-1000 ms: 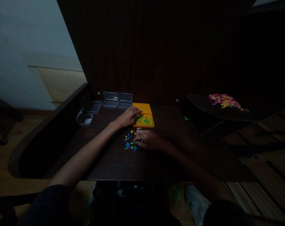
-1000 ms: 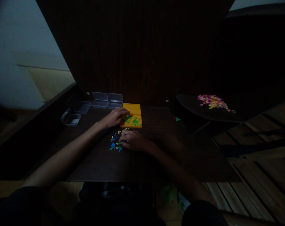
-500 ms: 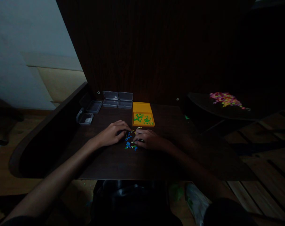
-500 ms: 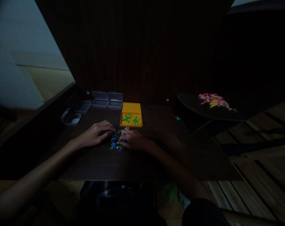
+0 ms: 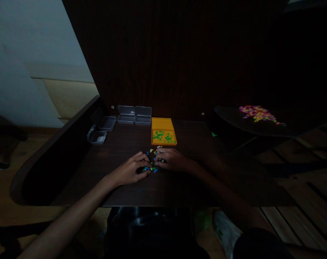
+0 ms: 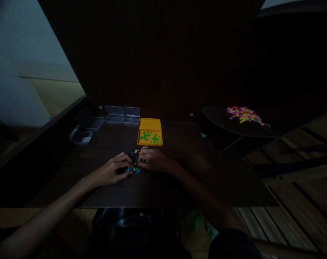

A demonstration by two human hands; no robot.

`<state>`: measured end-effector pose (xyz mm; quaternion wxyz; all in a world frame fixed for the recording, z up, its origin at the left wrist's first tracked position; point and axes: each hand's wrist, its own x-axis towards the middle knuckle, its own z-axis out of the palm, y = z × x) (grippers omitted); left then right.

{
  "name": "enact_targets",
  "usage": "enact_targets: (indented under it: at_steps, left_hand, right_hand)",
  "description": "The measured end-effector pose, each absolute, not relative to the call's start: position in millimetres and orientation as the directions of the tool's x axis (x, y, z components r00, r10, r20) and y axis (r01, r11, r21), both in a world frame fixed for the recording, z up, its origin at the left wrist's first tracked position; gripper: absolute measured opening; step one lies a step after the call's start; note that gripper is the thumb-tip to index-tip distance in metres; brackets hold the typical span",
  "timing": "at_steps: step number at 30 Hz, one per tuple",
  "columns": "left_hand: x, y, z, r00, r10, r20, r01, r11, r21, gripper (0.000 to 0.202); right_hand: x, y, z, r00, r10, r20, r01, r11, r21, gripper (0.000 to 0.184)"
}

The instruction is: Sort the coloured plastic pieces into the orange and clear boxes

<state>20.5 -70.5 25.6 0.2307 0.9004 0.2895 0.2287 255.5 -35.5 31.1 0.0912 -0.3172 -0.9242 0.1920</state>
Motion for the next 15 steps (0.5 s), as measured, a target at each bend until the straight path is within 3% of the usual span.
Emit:
enact_targets:
  at_steps: [15]
  left_hand:
    - [22.3, -70.5, 22.3, 0.728, 0.619, 0.293, 0.444, -0.752, 0.487, 0.018]
  right_hand:
    - [261.5, -33.1, 34.7, -0.797, 0.603, 0.013, 0.552, 0.738, -0.389, 0.009]
